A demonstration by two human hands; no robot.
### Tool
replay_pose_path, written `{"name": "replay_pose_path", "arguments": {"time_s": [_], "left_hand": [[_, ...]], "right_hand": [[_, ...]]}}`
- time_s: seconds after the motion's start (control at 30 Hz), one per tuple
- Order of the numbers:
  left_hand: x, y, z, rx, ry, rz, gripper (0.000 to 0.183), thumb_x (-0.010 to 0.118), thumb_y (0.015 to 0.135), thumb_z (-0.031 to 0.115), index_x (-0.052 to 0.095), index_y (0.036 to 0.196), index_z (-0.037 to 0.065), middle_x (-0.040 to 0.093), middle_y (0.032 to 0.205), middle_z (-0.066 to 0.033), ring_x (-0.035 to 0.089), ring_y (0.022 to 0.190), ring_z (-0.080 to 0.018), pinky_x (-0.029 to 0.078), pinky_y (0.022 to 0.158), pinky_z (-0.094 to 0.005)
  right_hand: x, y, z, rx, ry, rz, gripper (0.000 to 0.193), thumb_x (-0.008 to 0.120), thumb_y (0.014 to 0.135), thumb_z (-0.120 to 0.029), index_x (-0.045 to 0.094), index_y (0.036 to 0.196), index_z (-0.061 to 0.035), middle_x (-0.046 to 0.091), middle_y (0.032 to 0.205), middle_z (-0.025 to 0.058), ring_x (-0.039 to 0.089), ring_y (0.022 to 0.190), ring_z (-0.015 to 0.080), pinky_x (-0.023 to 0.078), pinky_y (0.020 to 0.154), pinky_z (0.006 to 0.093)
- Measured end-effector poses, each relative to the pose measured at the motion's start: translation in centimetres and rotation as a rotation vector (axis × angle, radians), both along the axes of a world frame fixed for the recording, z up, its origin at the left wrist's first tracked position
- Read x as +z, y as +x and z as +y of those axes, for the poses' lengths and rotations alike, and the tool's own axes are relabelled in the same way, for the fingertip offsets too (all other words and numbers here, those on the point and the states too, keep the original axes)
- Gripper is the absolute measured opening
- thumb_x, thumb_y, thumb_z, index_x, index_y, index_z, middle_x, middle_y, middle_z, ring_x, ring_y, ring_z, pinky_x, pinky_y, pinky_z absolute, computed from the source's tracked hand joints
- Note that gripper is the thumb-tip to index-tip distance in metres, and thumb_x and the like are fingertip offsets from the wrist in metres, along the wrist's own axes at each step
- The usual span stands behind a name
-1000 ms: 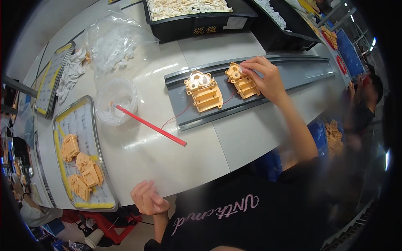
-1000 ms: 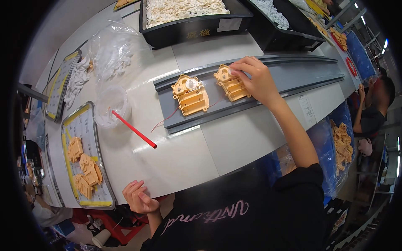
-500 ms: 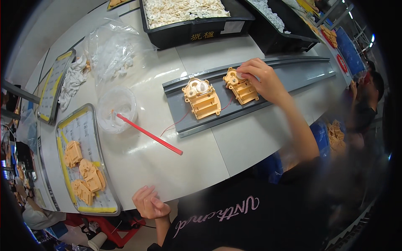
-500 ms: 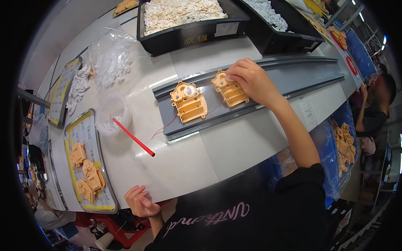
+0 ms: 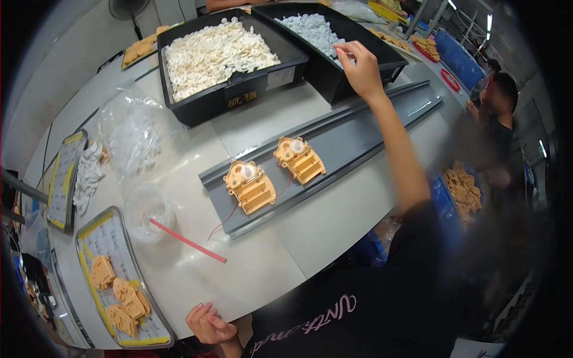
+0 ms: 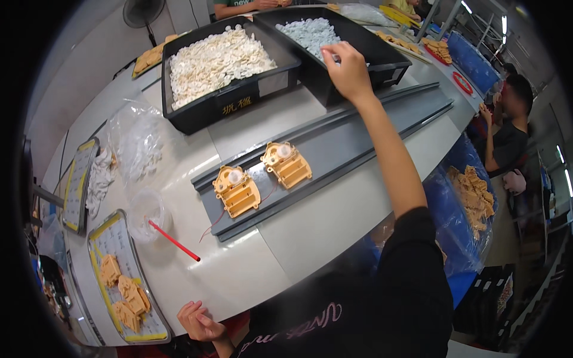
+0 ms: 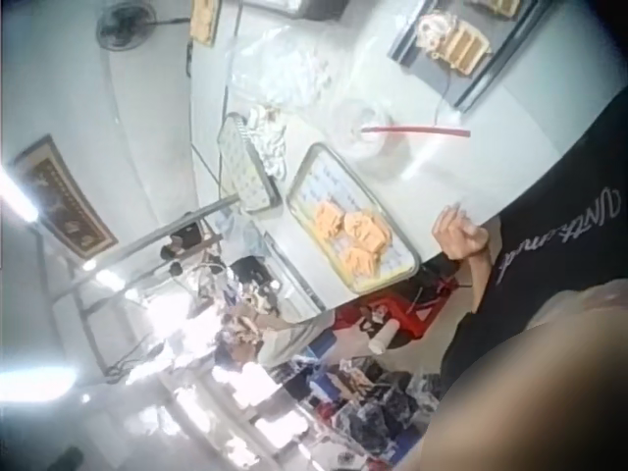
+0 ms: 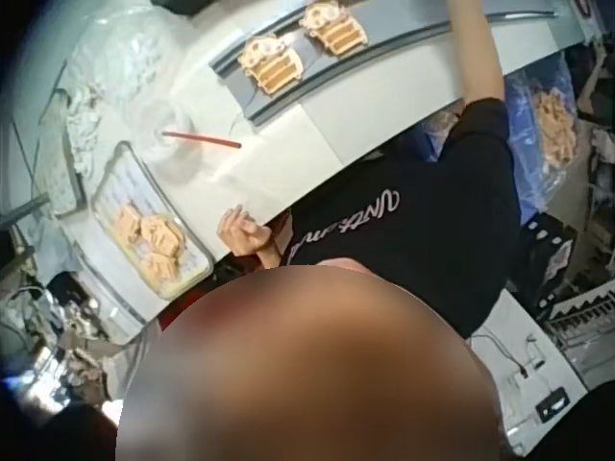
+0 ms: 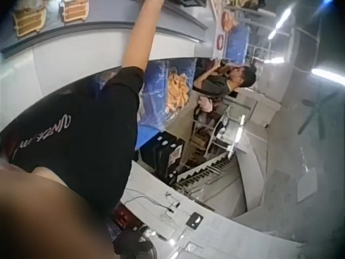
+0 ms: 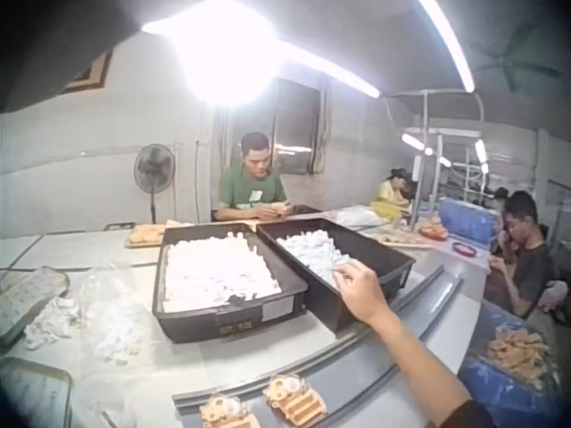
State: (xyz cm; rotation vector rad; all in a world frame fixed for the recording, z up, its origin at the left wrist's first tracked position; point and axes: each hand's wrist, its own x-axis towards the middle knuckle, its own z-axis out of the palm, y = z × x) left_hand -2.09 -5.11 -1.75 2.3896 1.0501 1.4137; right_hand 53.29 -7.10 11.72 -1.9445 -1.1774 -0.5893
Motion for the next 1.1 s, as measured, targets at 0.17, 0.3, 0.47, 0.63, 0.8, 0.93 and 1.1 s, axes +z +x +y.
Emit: {"name": "replay_pose_path", "arguments": {"time_s": [0.17,0.3,0.47,0.63,0.8,0.93,1.1], "left_hand": [[-0.2,0.5,0.1,-0.034,-0.013,0.008,0.021,0.045,0.078,0.009,0.054,0.064,-0.003,0.06,0.072,-0.0163,0.057,0.074,-0.0329,0.049,0.073,-0.0429],[-0.4,0.2,0.0,-0.004,0.012,0.028,0.02,0.046,0.077,0.01,0.053,0.063,-0.002,0.06,0.071,-0.0137,0.056,0.072,-0.0311,0.049,0.071,-0.0418],[-0.3,0.3,-0.2,0.016,-0.011,0.014,0.019,0.046,0.077,0.01,0.052,0.063,-0.001,0.06,0.071,-0.0132,0.057,0.072,-0.031,0.049,0.071,-0.0415],[-0.3,0.8,-0.1,0.01,-0.033,0.009,0.018,0.046,0.076,0.009,0.052,0.063,-0.001,0.06,0.071,-0.013,0.057,0.072,-0.0309,0.048,0.07,-0.0407],[-0.1,0.8,-0.3,0.08,-0.015,-0.005,0.015,0.048,0.071,0.01,0.055,0.063,0.0,0.062,0.071,-0.0117,0.057,0.069,-0.0306,0.049,0.067,-0.0388],[-0.2,0.7,-0.2,0.06,-0.019,-0.005,0.016,0.048,0.072,0.01,0.055,0.062,0.0,0.062,0.07,-0.0118,0.057,0.069,-0.0305,0.049,0.067,-0.0389],[-0.3,0.8,-0.2,0.057,-0.013,-0.02,0.017,0.048,0.072,0.011,0.055,0.061,0.0,0.061,0.07,-0.012,0.057,0.069,-0.0306,0.048,0.067,-0.0391]], "right_hand": [[-2.2,17.4,2.6,-0.358,-0.584,0.1,0.041,0.055,0.088,-0.036,0.062,0.116,-0.0073,0.067,0.094,0.0141,0.064,0.091,0.0321,0.049,0.082,0.0423],[-3.8,16.6,4.7,-0.089,-0.926,0.871,0.038,0.056,0.087,-0.024,0.058,0.123,-0.0134,0.065,0.101,0.0037,0.062,0.087,0.02,0.051,0.073,0.0372],[-5.5,18.1,5.0,0.185,-0.891,0.904,0.044,0.058,0.084,-0.014,0.055,0.127,-0.0112,0.064,0.109,0.0032,0.061,0.087,0.0142,0.05,0.066,0.0344],[-4.4,17.7,5.0,0.203,-1.049,0.318,0.031,0.063,0.078,-0.008,0.066,0.108,-0.0032,0.069,0.087,0.0082,0.063,0.075,0.0193,0.052,0.065,0.0355],[-3.4,16.2,5.2,0.178,-0.759,0.599,0.016,0.06,0.076,-0.001,0.068,0.09,-0.001,0.064,0.073,0.0039,0.06,0.062,0.0111,0.05,0.052,0.0278],[-3.1,15.8,4.4,0.133,-0.75,0.707,0.016,0.063,0.079,-0.006,0.068,0.093,-0.0014,0.066,0.078,0.0055,0.061,0.068,0.0126,0.051,0.057,0.0293],[-5.6,16.6,5.9,0.332,-0.934,0.539,0.027,0.062,0.082,-0.015,0.066,0.104,0.0018,0.069,0.093,0.0125,0.062,0.083,0.0178,0.049,0.074,0.0359]]}}
